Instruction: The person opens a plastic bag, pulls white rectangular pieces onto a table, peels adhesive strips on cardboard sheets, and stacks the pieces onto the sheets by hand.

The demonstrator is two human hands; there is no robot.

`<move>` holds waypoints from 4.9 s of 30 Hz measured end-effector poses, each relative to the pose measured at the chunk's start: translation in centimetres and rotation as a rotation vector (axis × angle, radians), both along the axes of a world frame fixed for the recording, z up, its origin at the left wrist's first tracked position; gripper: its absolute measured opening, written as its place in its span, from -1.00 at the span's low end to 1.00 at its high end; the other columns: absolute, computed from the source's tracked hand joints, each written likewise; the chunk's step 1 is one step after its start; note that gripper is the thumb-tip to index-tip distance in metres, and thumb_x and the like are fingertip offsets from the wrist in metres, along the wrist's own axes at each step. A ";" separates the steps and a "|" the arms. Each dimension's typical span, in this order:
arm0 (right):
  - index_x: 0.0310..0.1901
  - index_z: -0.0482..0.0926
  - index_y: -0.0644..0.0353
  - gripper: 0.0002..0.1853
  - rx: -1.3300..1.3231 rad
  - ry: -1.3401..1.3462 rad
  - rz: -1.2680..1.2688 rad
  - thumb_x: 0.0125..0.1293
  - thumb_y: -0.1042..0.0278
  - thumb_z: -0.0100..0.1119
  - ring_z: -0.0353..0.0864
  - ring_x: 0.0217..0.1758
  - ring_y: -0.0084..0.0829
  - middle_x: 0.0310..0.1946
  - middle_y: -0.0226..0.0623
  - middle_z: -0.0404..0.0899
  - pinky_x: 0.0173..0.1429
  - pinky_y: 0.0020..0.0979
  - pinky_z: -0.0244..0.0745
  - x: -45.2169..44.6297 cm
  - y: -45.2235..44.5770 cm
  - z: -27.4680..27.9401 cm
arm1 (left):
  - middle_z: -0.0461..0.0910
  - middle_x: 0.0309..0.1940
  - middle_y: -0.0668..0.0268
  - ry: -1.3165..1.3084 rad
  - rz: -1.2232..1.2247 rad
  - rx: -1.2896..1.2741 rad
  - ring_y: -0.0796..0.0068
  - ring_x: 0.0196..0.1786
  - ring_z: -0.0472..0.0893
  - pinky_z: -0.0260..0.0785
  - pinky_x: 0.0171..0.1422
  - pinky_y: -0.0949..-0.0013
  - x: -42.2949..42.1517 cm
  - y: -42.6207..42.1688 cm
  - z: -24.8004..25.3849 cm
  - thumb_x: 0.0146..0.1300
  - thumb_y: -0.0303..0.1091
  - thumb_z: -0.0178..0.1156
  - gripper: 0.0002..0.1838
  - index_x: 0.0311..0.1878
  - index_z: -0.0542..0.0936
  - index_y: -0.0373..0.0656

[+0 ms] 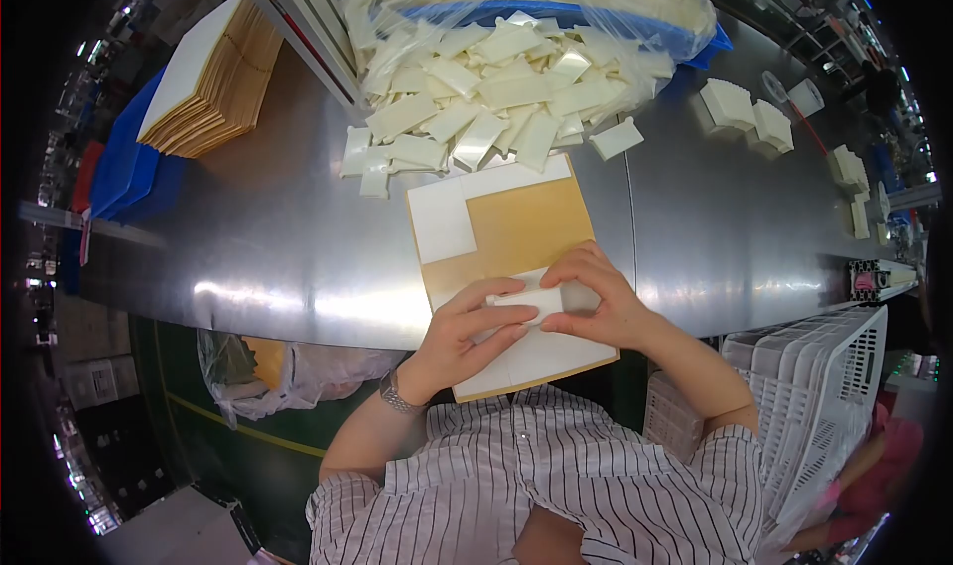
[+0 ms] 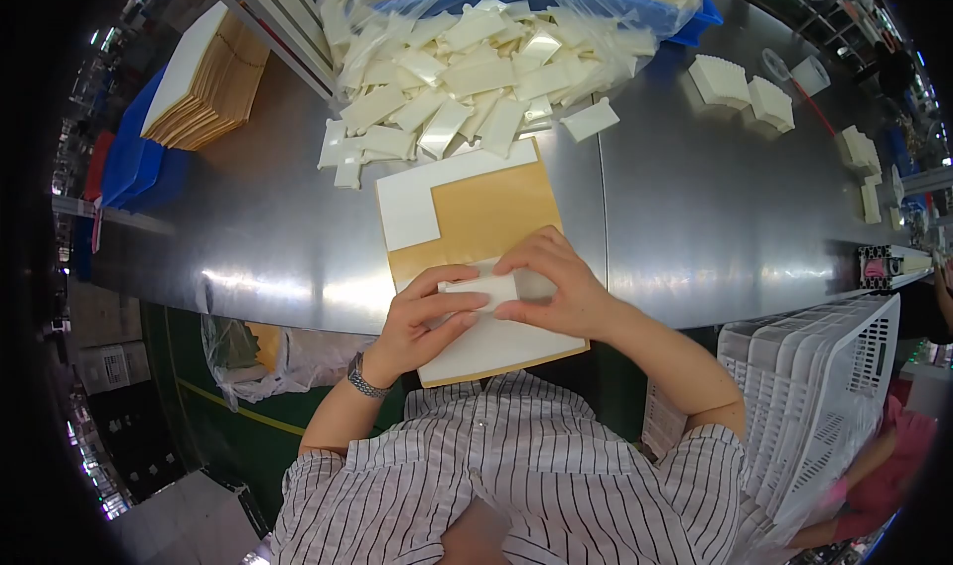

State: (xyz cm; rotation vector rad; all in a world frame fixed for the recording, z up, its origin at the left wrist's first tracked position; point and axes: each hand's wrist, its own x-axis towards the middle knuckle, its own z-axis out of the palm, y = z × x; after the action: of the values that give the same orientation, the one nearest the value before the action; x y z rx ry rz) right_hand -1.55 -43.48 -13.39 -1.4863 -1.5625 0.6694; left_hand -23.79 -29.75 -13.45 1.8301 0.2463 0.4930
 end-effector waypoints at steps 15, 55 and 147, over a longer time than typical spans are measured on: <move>0.10 0.69 0.05 -0.73 0.473 -0.365 0.125 0.40 0.33 0.31 0.52 0.16 -0.21 0.22 -0.26 0.59 0.29 -0.23 0.47 -2.1 17.6 -1.1 | 0.61 0.23 0.18 0.016 -0.065 -0.016 0.37 0.18 0.64 0.52 0.15 0.40 0.1 0.3 -0.3 0.29 -0.54 0.40 -0.69 0.08 0.80 -0.08; -0.23 0.52 0.22 -0.88 -0.066 0.923 -0.534 0.45 0.51 0.29 0.72 0.02 -0.43 0.14 -0.05 0.65 0.03 -0.43 0.66 -1.2 -0.8 -2.0 | 0.63 0.03 0.30 -0.107 0.017 0.348 0.19 0.08 0.56 0.37 0.27 0.12 0.4 2.1 3.3 -0.08 -0.55 0.45 -0.67 -0.17 0.82 -0.05; 0.14 0.56 0.25 -0.75 0.083 1.149 -0.153 0.50 0.43 0.12 0.58 0.12 -0.39 0.28 -0.08 0.54 0.08 -0.47 0.43 5.1 7.5 2.4 | 0.65 0.13 0.13 -0.049 0.499 0.590 0.04 0.30 0.52 0.32 0.41 0.01 4.1 11.7 1.2 0.17 -0.35 0.43 -0.54 0.16 0.63 -0.16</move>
State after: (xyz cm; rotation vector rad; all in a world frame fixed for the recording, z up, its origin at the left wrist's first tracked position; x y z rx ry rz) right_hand 3.57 -36.00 -10.95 -0.8348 -0.5672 1.0782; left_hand -19.66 -18.01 -12.20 2.3278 0.5770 1.0411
